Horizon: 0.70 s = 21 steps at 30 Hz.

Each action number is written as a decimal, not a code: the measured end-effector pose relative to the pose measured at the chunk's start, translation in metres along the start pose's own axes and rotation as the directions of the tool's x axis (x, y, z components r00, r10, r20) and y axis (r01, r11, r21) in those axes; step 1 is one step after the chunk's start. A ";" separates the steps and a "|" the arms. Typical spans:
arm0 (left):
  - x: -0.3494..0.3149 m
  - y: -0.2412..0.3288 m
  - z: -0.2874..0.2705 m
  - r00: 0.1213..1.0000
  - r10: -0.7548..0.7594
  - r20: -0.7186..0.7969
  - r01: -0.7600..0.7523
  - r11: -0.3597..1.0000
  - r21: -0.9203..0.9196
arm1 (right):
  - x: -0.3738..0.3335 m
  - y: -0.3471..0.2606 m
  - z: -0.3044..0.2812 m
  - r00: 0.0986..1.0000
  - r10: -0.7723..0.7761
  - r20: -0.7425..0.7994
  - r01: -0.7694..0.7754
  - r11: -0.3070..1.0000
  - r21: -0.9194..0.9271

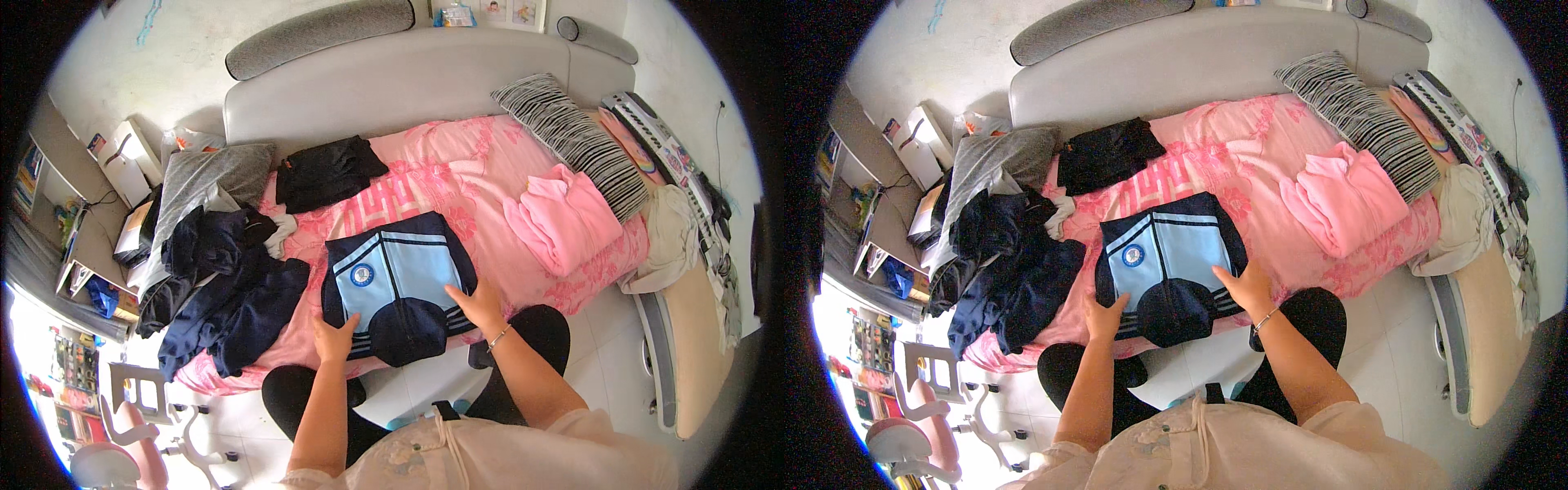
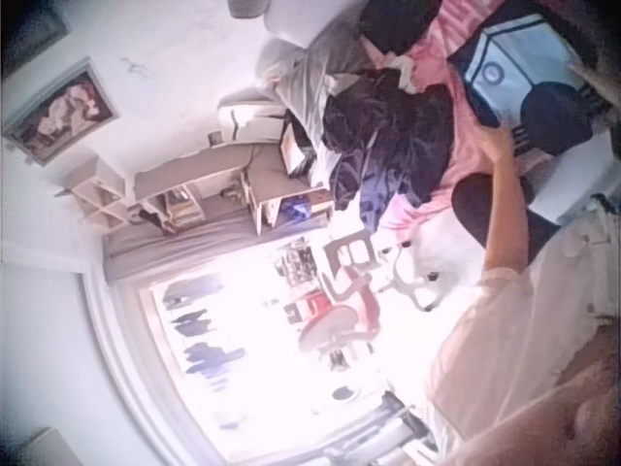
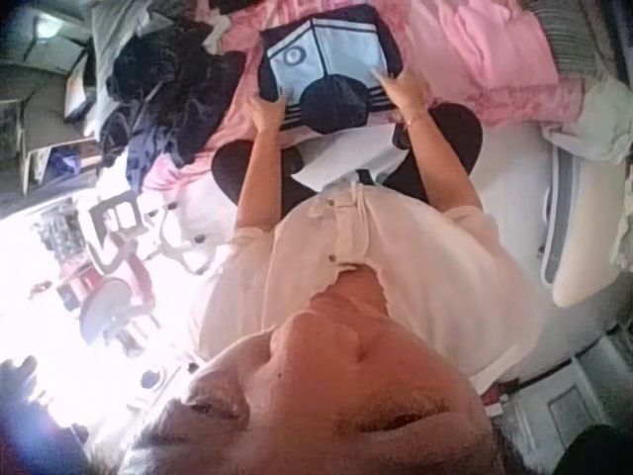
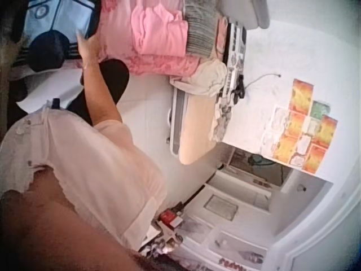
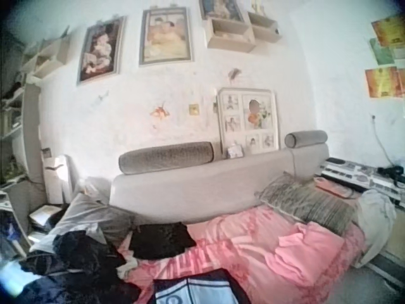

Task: The person folds several pieces of clothing on a pink patterned sofa. They fold a black garment, then a black pair of shorts, followed by a blue and black jacket, and finally a pair of dark pants, placing each folded item on the sofa.

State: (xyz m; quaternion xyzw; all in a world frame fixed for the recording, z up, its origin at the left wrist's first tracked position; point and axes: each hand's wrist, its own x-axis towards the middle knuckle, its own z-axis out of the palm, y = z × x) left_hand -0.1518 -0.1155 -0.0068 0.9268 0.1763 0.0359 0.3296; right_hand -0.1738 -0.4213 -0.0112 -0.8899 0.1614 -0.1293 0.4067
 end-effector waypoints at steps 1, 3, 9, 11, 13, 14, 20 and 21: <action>0.000 0.001 -0.002 0.998 -0.056 0.042 0.058 0.997 -0.044 | 0.000 -0.004 -0.002 1.000 -0.009 -0.004 0.009 0.997 0.070; 0.014 -0.013 -0.002 0.981 -0.103 0.162 0.128 0.980 -0.154 | 0.005 -0.019 -0.006 0.960 0.207 0.187 -0.206 0.978 -0.025; 0.015 -0.030 0.021 0.945 -0.040 0.324 0.183 0.888 -0.423 | 0.007 -0.016 0.018 0.951 0.047 0.304 -0.161 0.918 0.362; 0.017 -0.029 0.017 0.916 -0.113 0.385 0.280 0.868 -0.410 | 0.004 -0.035 0.008 0.893 0.232 0.387 -0.337 0.913 0.230; -0.006 0.018 0.008 0.869 -0.211 0.447 0.417 0.798 -0.434 | 0.004 0.015 0.022 0.977 0.158 0.141 -0.199 0.913 0.356; -0.010 0.027 -0.002 0.847 -0.279 0.452 0.484 0.757 -0.439 | 0.003 -0.001 0.018 0.938 0.220 0.269 -0.295 0.913 0.282; -0.003 0.014 -0.002 0.867 -0.062 0.494 0.458 0.489 -0.742 | 0.008 -0.036 -0.008 0.899 0.207 0.385 -0.359 0.852 0.382; -0.009 0.026 -0.009 0.849 -0.080 0.522 0.504 0.417 -0.756 | 0.011 -0.034 -0.012 0.883 0.203 0.422 -0.381 0.837 0.394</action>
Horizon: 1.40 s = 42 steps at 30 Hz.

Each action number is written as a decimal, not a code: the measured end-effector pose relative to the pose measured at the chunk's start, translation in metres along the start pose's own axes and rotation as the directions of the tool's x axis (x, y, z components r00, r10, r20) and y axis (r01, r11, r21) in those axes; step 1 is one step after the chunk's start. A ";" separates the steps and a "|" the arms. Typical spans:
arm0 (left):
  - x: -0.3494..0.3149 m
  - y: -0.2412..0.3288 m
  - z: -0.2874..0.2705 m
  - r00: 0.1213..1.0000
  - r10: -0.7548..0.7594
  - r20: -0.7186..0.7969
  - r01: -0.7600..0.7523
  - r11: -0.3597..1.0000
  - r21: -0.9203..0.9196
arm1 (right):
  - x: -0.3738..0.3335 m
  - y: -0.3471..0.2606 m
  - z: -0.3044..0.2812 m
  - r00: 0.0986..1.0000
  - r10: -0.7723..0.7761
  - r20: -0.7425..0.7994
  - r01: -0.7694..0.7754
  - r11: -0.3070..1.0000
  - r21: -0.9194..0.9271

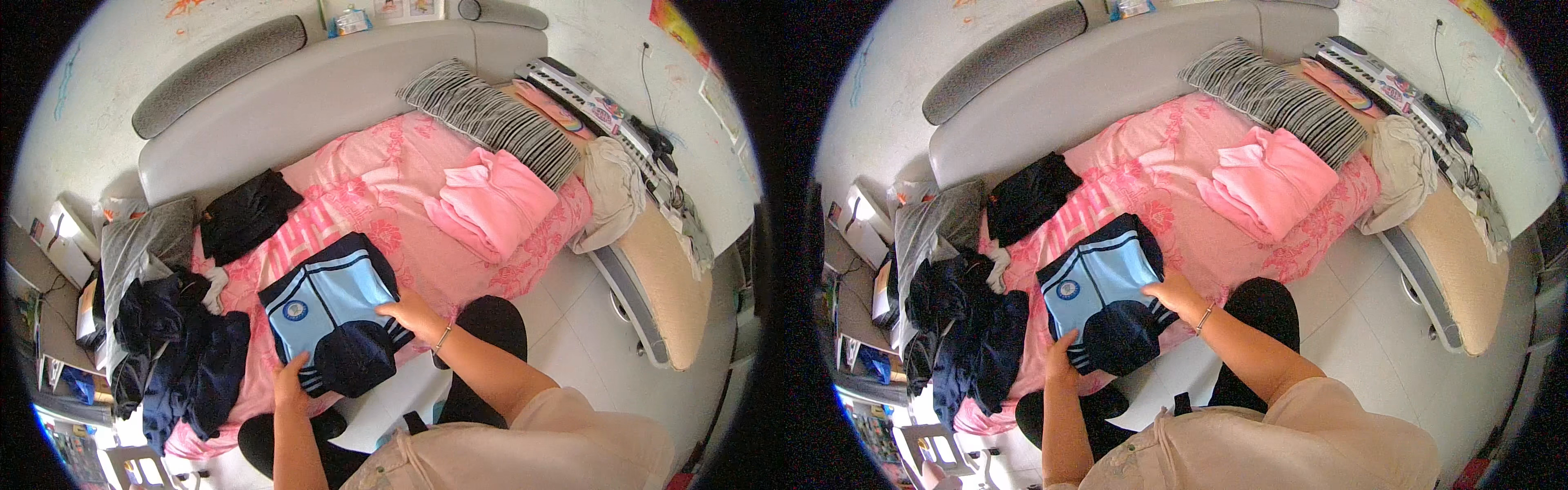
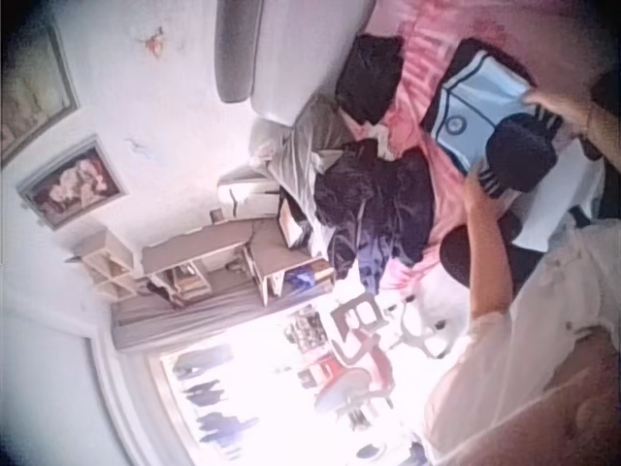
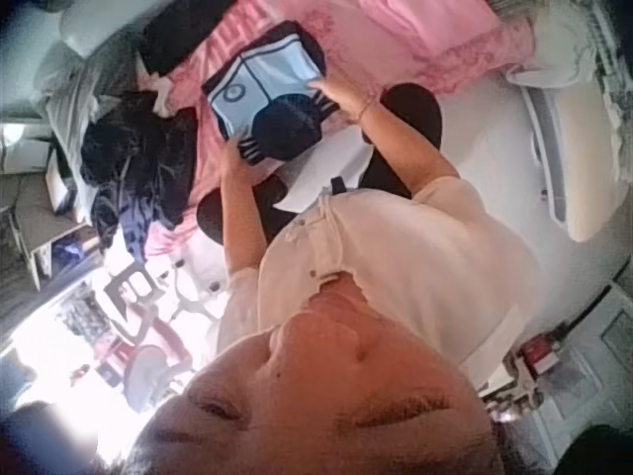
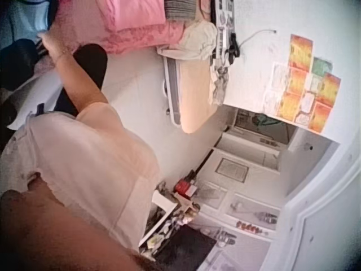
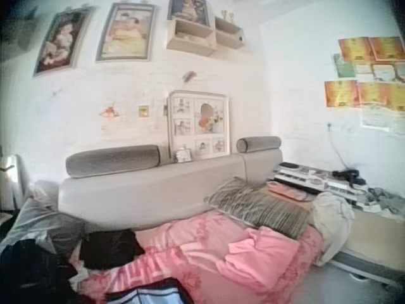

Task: The person folds several pieces of clothing on a pink patterned sofa. They fold a black garment, then a black pair of shorts, followed by a blue and black jacket, and finally a pair of dark pants, placing each folded item on the sofa.

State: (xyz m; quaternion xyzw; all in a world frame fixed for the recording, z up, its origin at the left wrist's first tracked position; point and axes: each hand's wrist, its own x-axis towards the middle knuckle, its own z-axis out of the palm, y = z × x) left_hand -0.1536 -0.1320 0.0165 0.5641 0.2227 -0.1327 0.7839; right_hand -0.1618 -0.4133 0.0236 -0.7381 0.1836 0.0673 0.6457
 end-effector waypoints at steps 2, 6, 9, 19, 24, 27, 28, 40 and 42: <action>-0.011 0.013 0.013 0.997 -0.075 0.029 0.075 0.997 0.014 | 0.000 -0.010 -0.012 1.000 -0.029 0.010 0.029 1.000 0.003; -0.025 0.027 0.046 0.990 -0.073 0.117 0.074 0.997 0.000 | 0.014 -0.023 -0.043 0.982 -0.181 -0.045 0.175 0.978 -0.110; -0.030 0.032 0.085 0.962 -0.097 0.257 0.124 0.988 -0.092 | 0.018 -0.058 -0.097 0.914 -0.404 0.041 0.401 0.880 -0.253; -0.060 0.014 0.339 0.769 0.248 0.589 -0.189 0.969 -0.162 | -0.011 -0.144 -0.358 0.813 -0.521 -0.260 0.298 0.756 -0.583; 0.014 -0.091 0.392 0.799 -0.112 0.591 -0.130 0.928 0.350 | 0.038 -0.070 -0.415 0.867 -0.319 -0.383 -0.259 0.368 -0.893; 0.033 -0.134 0.383 0.808 -0.195 0.556 -0.101 0.884 0.457 | 0.059 -0.025 -0.398 0.849 -0.412 -0.331 -0.088 0.507 -0.857; 0.016 -0.136 0.383 0.781 -0.230 0.580 -0.060 0.898 0.437 | 0.065 -0.007 -0.393 0.837 -0.429 -0.339 -0.094 0.498 -0.862; 0.010 -0.071 0.214 0.752 -0.207 0.626 -0.229 0.808 0.543 | 0.110 0.012 -0.273 0.716 -0.570 -0.402 -0.224 0.358 -0.906; 0.007 -0.055 0.172 0.800 -0.166 0.576 -0.250 0.781 0.572 | 0.105 0.024 -0.282 0.690 -0.619 -0.375 -0.280 0.250 -0.927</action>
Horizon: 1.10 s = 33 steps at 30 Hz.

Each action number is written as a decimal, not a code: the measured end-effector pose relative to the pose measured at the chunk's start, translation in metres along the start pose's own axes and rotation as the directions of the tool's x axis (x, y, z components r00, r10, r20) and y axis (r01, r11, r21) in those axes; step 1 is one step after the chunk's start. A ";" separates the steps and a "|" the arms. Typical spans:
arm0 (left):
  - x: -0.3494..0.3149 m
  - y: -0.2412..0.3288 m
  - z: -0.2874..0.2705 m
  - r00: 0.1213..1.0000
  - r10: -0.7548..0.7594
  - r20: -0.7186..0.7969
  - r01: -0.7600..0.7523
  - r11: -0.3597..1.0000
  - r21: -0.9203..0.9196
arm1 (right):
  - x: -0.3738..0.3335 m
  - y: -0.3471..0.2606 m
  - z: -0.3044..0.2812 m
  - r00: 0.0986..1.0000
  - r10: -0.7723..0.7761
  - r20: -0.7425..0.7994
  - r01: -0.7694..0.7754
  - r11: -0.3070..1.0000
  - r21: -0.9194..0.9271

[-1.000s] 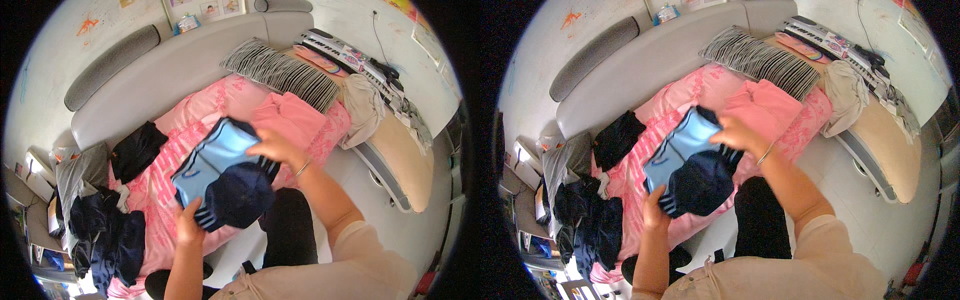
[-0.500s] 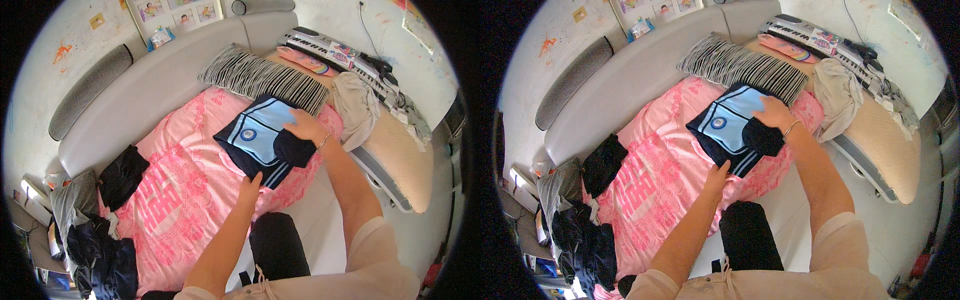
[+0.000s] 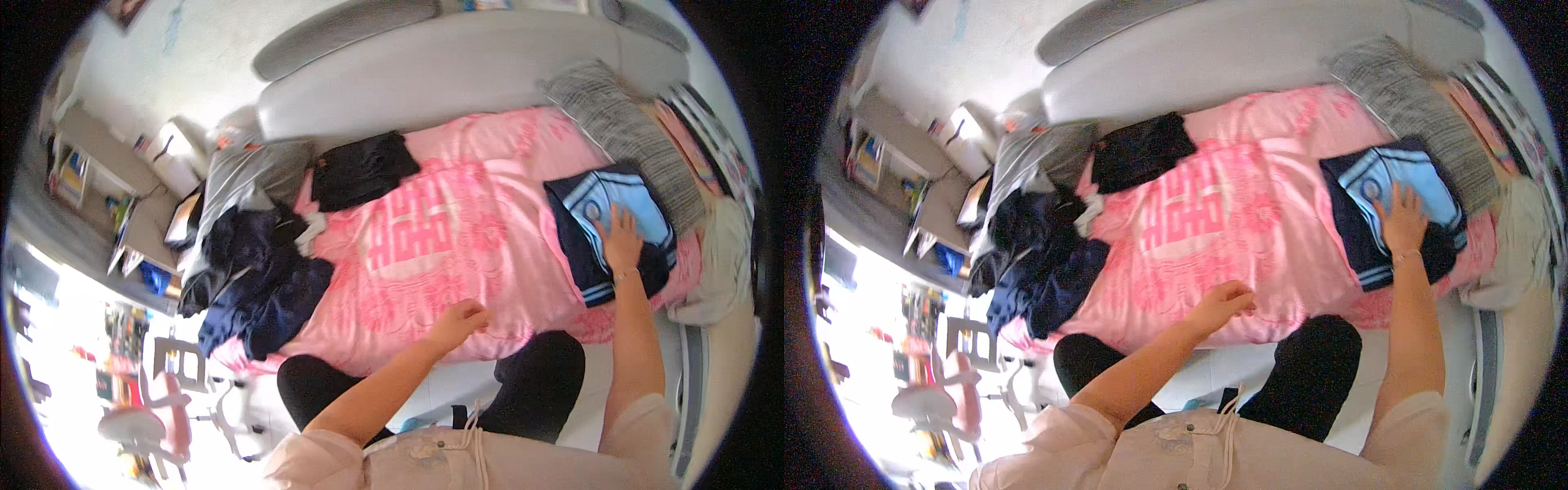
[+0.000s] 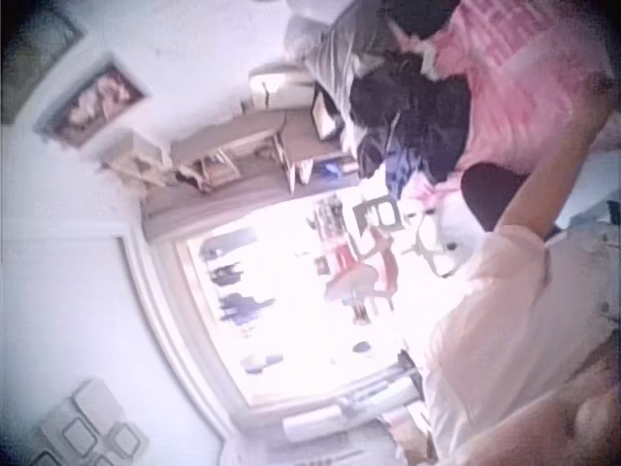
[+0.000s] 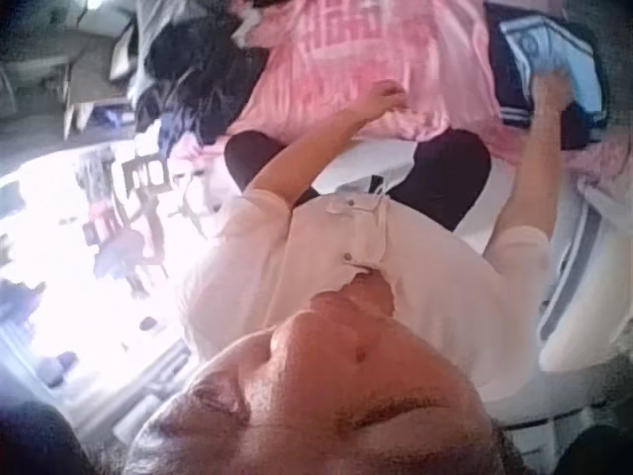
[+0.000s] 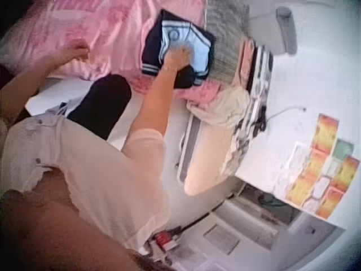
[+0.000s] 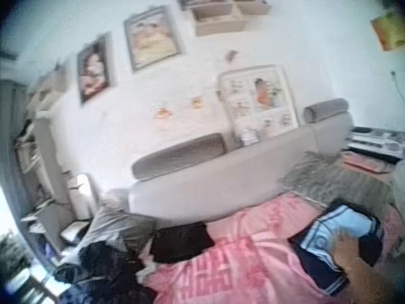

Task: The person folds several pieces of clothing on a pink patterned sofa. They fold a black garment, then a black pair of shorts, followed by a blue and black jacket, and finally a pair of dark pants, placing each folded item on the sofa.

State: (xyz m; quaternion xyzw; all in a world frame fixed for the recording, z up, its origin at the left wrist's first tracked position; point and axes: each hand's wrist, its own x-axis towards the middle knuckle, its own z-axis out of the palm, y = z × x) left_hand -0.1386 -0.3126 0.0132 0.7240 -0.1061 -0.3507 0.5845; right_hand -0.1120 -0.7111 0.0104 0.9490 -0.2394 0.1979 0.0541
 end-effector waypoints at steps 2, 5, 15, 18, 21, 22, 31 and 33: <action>-0.026 -0.017 -0.029 0.995 0.011 -0.103 -0.015 0.999 -0.037 | -0.004 0.001 -0.004 0.999 0.006 0.053 -0.005 1.000 -0.012; -0.077 -0.046 -0.083 0.936 -0.052 -0.347 -0.002 0.988 -0.153 | -0.032 -0.058 -0.036 0.995 -0.057 -0.084 0.075 0.972 0.223; -0.170 -0.078 -0.245 0.425 0.531 -0.733 0.339 0.657 0.673 | -0.233 -0.282 -0.097 0.716 -0.656 0.238 0.059 0.396 0.916; -0.205 -0.061 -0.261 0.345 0.411 -0.844 0.719 0.462 0.519 | -0.262 -0.307 -0.112 0.591 -0.758 0.278 0.072 0.393 0.917; -0.224 -0.083 -0.287 0.401 0.175 -0.899 0.776 0.458 0.435 | -0.269 -0.323 -0.122 0.536 -0.804 0.256 0.026 0.319 0.947; -0.229 -0.096 -0.298 0.432 0.200 -0.879 0.778 0.411 0.476 | -0.271 -0.330 -0.125 0.534 -0.810 0.243 -0.003 0.285 0.958; -0.177 -0.029 -0.162 0.530 0.532 -0.660 -0.187 0.833 0.522 | -0.254 -0.368 -0.158 0.268 -0.739 0.618 -0.945 -0.076 0.318; -0.172 -0.021 -0.111 0.666 0.543 -0.511 -0.338 0.831 0.442 | -0.237 -0.366 -0.177 0.385 -0.697 0.605 -0.923 -0.279 0.266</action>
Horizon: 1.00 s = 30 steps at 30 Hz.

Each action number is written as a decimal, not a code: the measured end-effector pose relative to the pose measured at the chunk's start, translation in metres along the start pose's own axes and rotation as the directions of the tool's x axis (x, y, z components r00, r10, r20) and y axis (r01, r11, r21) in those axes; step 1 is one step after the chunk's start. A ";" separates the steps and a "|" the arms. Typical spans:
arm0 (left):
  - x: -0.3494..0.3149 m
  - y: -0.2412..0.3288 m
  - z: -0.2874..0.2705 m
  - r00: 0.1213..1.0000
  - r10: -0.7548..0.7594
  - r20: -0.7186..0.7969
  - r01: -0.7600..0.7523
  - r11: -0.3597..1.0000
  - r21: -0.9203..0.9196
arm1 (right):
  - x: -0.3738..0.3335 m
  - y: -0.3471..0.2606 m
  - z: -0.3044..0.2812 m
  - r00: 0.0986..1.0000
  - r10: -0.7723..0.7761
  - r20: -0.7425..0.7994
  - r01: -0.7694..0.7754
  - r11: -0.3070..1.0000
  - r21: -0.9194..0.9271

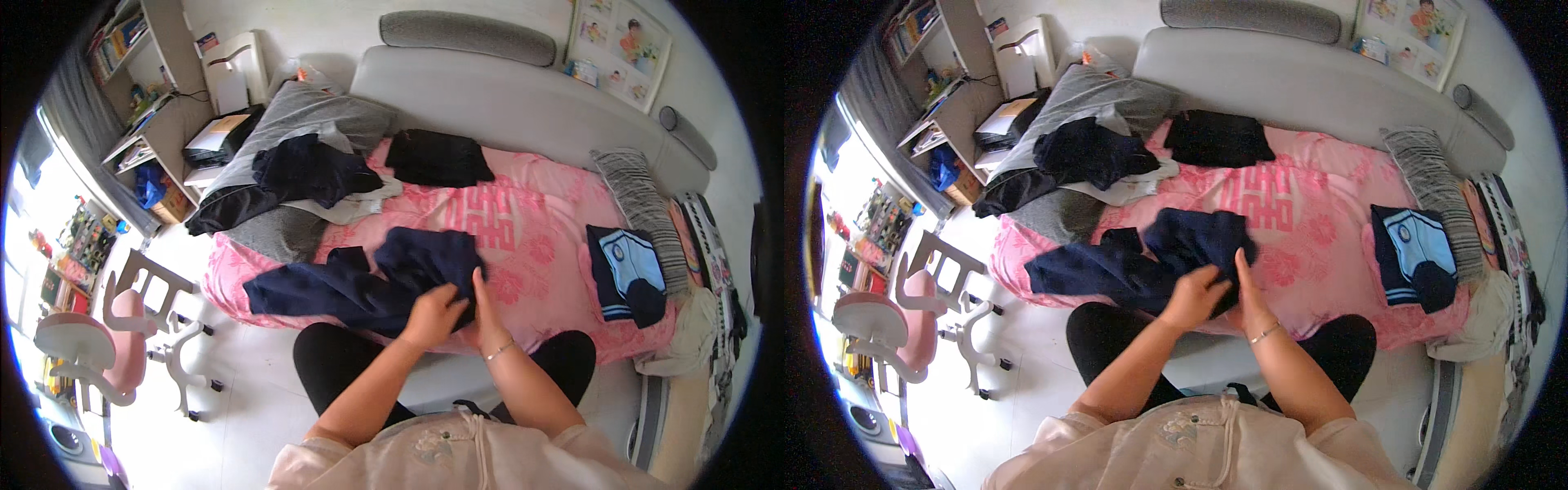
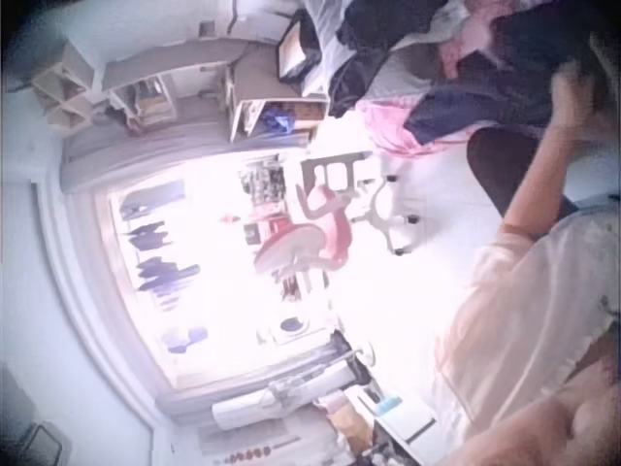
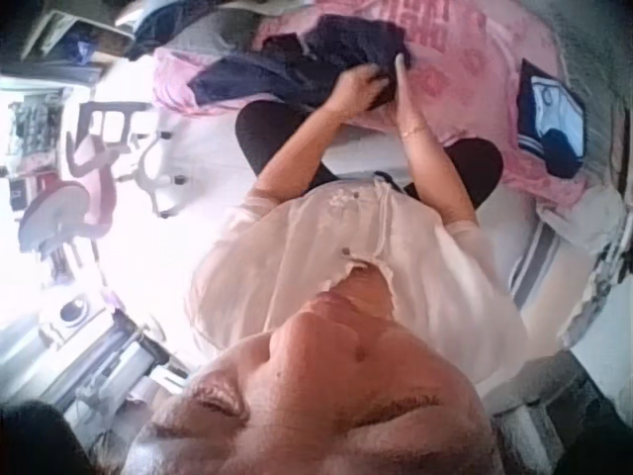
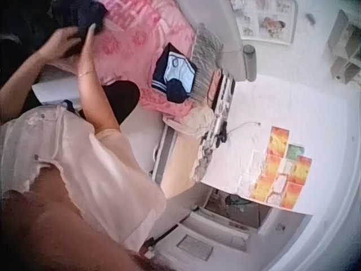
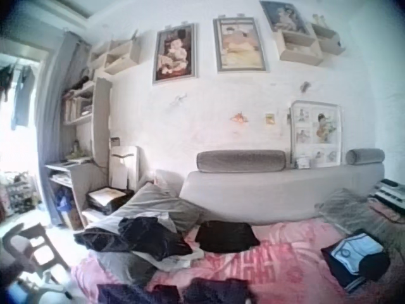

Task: The person folds several pieces of clothing on a pink patterned sofa. They fold a black garment, then a black pair of shorts, followed by a blue and black jacket, and finally a pair of dark pants, placing each folded item on the sofa.

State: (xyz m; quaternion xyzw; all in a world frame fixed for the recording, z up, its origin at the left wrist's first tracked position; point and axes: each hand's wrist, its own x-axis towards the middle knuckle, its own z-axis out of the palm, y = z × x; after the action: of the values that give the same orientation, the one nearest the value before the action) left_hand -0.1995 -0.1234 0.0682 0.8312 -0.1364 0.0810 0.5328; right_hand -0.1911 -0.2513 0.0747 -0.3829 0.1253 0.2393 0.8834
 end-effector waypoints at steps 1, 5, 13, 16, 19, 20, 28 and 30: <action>-0.008 0.011 0.018 0.992 -0.037 0.120 0.047 0.995 -0.087 | 0.013 -0.007 -0.022 0.997 -0.030 0.071 0.020 0.991 0.135; -0.025 0.002 0.037 0.977 0.140 0.164 -0.107 0.975 -0.194 | -0.012 -0.034 -0.069 0.990 -0.124 -0.074 0.132 0.984 0.120; 0.027 0.013 0.000 0.951 -0.264 -0.158 0.188 0.906 -0.380 | -0.066 -0.062 -0.077 0.928 -0.352 0.118 0.339 0.933 0.119; 0.042 0.044 -0.006 0.858 -0.412 0.307 0.511 0.635 -0.579 | -0.092 -0.082 -0.059 0.888 -0.377 0.264 0.341 0.924 0.173; 0.049 0.061 0.014 0.762 -0.257 0.594 0.643 0.413 -0.645 | -0.120 -0.102 -0.029 0.773 -0.511 0.376 0.397 0.852 0.342; 0.046 0.073 0.027 0.748 -0.169 0.641 0.660 0.286 -0.695 | -0.122 -0.108 -0.025 0.616 -0.630 0.473 0.600 0.764 0.237; 0.052 0.149 0.025 0.762 -0.026 0.647 0.646 -0.040 -0.762 | -0.132 -0.115 -0.042 0.777 -0.627 0.056 0.623 0.779 0.072; 0.059 0.166 0.012 0.820 -0.079 0.566 0.570 0.027 -0.821 | -0.119 -0.122 -0.065 0.840 -0.540 0.060 0.539 0.842 0.026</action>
State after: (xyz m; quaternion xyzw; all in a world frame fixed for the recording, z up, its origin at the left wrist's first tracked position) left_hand -0.1956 -0.2084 0.2226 0.2721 -0.0521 -0.3136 0.9082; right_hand -0.2323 -0.4100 0.1544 -0.3909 -0.0151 -0.0070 0.9203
